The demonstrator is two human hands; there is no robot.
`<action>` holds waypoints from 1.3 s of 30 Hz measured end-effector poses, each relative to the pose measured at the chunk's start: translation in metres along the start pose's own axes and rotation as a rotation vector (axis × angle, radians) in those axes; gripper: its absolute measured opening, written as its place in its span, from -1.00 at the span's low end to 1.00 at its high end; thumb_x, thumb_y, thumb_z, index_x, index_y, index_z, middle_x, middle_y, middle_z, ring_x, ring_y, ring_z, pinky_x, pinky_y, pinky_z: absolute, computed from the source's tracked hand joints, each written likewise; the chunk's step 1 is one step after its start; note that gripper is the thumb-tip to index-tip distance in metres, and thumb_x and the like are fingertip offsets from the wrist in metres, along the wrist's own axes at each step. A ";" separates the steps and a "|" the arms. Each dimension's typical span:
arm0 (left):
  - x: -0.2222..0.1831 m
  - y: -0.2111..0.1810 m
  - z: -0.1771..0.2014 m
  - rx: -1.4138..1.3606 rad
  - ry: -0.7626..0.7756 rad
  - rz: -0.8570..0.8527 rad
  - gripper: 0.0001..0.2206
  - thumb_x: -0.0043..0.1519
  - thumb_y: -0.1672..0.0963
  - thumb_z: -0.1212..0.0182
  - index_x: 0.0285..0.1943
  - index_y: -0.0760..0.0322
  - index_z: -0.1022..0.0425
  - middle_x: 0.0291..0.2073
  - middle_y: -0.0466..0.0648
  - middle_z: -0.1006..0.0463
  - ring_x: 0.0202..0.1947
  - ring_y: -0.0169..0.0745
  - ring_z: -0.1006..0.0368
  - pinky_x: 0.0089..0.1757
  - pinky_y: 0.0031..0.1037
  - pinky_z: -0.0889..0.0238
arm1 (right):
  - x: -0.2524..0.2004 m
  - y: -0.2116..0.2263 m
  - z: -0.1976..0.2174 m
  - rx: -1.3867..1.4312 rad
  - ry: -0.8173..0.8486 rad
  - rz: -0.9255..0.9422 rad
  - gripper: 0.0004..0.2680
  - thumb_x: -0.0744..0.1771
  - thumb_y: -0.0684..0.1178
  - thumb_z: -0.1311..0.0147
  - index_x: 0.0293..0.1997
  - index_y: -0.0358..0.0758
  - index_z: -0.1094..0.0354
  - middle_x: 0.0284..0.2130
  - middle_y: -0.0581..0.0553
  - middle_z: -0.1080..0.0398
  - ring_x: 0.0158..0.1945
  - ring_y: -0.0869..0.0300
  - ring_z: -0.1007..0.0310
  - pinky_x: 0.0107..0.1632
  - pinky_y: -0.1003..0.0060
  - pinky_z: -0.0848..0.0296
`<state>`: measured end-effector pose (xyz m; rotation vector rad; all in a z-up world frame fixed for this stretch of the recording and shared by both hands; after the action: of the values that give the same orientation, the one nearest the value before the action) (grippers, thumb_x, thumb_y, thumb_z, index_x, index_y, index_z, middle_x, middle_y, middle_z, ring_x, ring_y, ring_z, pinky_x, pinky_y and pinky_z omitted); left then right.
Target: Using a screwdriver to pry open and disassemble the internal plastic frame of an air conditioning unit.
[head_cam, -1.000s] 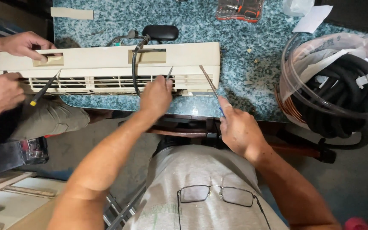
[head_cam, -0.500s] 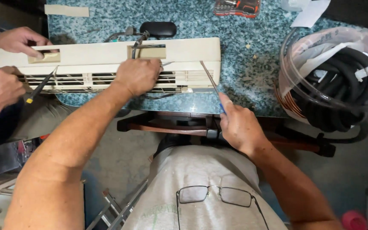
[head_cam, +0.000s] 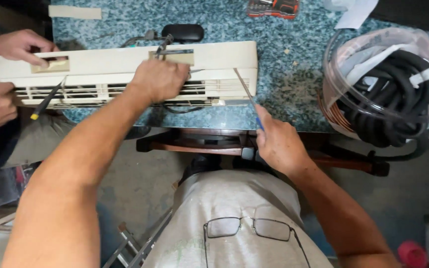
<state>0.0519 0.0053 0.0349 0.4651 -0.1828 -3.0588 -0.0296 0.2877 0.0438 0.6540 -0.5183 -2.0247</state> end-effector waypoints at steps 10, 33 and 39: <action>0.006 -0.015 -0.016 -0.342 0.089 0.268 -0.68 0.33 0.01 0.13 -0.17 0.22 -0.52 -0.34 0.19 -0.68 -0.20 0.26 -0.64 -0.16 0.04 -0.49 | 0.007 -0.005 -0.001 -0.016 -0.023 0.031 -0.54 0.38 -0.13 0.16 0.51 -0.48 0.01 -0.50 -0.45 -0.48 -0.54 -0.17 -0.50 -0.55 0.02 -0.45; 0.011 -0.069 0.006 -0.927 -0.048 0.489 -0.61 0.35 0.08 0.13 -0.15 0.58 -0.54 -0.29 0.50 -0.59 -0.10 0.58 -0.54 -0.12 0.18 -0.43 | 0.007 -0.005 0.009 0.023 0.092 -0.114 -0.55 0.39 -0.11 0.11 0.53 -0.28 0.01 -0.27 -0.53 -0.49 -0.26 -0.32 -0.59 -0.40 -0.13 -0.62; 0.021 -0.076 -0.011 -0.975 -0.052 0.611 -0.63 0.32 0.11 0.12 -0.12 0.61 -0.55 -0.30 0.46 -0.60 -0.08 0.53 -0.55 -0.12 0.11 -0.45 | 0.008 0.000 0.019 0.077 0.093 -0.113 -0.57 0.39 -0.15 0.12 0.49 -0.34 -0.04 -0.26 -0.57 -0.49 -0.22 -0.38 -0.58 -0.35 -0.21 -0.64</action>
<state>0.0337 0.0782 0.0093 0.1919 0.9279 -2.1860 -0.0446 0.2831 0.0565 0.8365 -0.5170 -2.0763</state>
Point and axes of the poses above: each hand's wrist, its own x-axis towards the middle knuckle, its own z-axis out of the back of the hand, y = z × x, the point moved 6 cm from there along x, towards the middle knuckle
